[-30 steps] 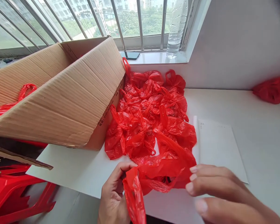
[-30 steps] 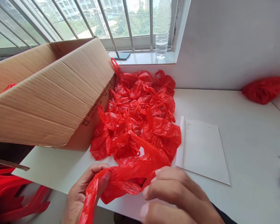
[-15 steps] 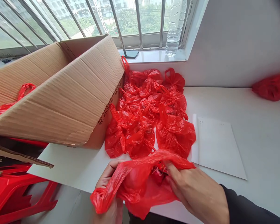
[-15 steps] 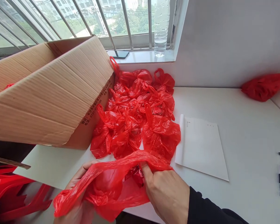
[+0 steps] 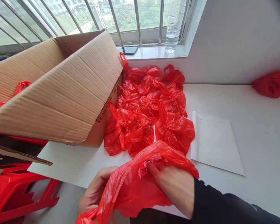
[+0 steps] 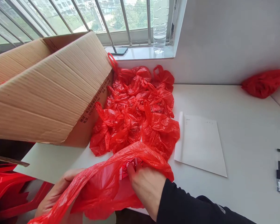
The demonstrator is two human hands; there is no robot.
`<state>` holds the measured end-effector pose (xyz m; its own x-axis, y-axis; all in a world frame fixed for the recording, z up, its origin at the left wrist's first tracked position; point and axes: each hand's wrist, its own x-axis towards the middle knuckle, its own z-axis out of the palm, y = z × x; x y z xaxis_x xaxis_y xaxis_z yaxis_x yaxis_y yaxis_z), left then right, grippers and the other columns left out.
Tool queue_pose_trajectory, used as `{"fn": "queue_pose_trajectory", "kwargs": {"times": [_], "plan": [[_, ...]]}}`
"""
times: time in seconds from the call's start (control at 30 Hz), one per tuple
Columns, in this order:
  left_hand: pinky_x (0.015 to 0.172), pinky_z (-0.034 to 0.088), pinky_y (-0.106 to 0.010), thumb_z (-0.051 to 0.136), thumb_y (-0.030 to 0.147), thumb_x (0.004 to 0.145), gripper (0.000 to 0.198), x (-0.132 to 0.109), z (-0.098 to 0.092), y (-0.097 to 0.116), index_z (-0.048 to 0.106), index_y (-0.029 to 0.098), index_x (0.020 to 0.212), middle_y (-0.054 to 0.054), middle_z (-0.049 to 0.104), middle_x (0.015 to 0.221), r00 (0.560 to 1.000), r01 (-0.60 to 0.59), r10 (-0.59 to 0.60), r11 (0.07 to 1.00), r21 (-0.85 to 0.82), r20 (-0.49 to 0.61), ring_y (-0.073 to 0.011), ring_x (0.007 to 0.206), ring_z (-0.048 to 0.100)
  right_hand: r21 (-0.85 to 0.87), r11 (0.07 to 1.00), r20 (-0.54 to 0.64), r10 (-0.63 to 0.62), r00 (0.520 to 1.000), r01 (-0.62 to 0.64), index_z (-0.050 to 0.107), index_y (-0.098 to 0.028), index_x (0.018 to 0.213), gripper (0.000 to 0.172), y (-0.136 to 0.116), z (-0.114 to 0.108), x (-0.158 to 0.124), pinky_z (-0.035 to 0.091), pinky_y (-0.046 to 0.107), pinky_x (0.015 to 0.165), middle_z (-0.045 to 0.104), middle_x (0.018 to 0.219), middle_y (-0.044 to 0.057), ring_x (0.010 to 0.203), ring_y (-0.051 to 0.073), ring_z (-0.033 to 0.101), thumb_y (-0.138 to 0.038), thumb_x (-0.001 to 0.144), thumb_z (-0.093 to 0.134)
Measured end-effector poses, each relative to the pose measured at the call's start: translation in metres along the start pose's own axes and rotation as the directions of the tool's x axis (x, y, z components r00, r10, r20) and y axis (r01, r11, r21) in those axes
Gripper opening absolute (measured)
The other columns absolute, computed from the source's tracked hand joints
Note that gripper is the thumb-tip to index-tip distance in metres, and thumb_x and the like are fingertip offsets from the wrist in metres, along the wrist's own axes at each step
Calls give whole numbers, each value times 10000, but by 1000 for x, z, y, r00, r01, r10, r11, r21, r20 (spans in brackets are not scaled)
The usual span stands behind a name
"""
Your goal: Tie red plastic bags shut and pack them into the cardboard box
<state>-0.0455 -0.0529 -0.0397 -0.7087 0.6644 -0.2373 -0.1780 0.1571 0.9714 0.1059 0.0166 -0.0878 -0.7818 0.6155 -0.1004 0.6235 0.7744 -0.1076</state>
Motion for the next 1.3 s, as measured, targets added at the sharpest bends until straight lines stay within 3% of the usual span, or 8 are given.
{"fn": "queue_pose_trajectory", "kwargs": {"times": [0.13,0.27,0.43,0.6,0.77,0.97,1.13,1.3], "plan": [[394,480,-242,881,574,424,493,-7,3,5,738,206,718,-16,688,664,989,140,-136,986,-88,53,-181,496,583,-33,999,2,26,1000,-26,647,-130,1024,250,-8,6,17,451,330,514,722,741,111,570,264,677,-60,812,533],[463,493,-235,870,600,445,520,-6,-2,0,725,204,749,-9,657,602,978,199,-185,966,-165,100,-160,490,577,-9,1000,-42,17,999,-17,658,-117,966,275,-9,7,21,466,355,579,711,764,117,641,289,682,-1,765,511],[485,446,-180,870,546,533,424,-4,-1,0,696,201,709,3,630,595,964,257,-234,943,-210,126,-116,511,558,57,998,-68,-13,998,17,568,-226,1155,509,-3,-2,5,456,355,622,680,854,46,740,275,666,27,720,488],[483,461,-216,866,495,566,371,-1,-4,-4,695,212,734,-5,636,619,965,248,-215,935,-254,150,-149,516,575,-105,994,-3,9,1000,-9,575,-237,1056,431,2,0,-13,447,364,565,647,842,50,681,267,638,2,704,507],[505,475,-206,860,519,578,421,7,-20,-20,713,220,835,-3,619,659,928,247,-172,948,-200,332,-124,525,536,-292,956,24,43,999,-34,575,-257,1155,511,-2,15,-14,458,390,548,658,782,52,661,302,649,14,725,523],[535,503,-226,833,494,637,370,10,-26,-27,716,254,892,-18,652,742,900,238,-135,949,-206,416,-143,563,561,-98,995,34,15,999,-12,552,-257,1142,452,1,7,-13,443,354,571,652,814,17,685,246,648,-11,764,530],[559,522,-241,822,490,659,335,10,-22,-25,724,268,890,-10,662,709,908,205,-101,954,-221,407,-154,544,598,156,975,-81,-151,985,162,505,-252,1250,491,-1,1,-25,413,317,551,681,809,-26,678,191,661,-94,794,598],[528,506,-228,827,482,654,325,11,-18,-25,733,240,849,6,622,616,922,169,-65,955,-243,382,-131,484,557,-68,997,-34,23,999,-25,573,-255,1154,487,3,11,-33,398,324,482,684,795,15,630,242,671,-3,746,484]]}}
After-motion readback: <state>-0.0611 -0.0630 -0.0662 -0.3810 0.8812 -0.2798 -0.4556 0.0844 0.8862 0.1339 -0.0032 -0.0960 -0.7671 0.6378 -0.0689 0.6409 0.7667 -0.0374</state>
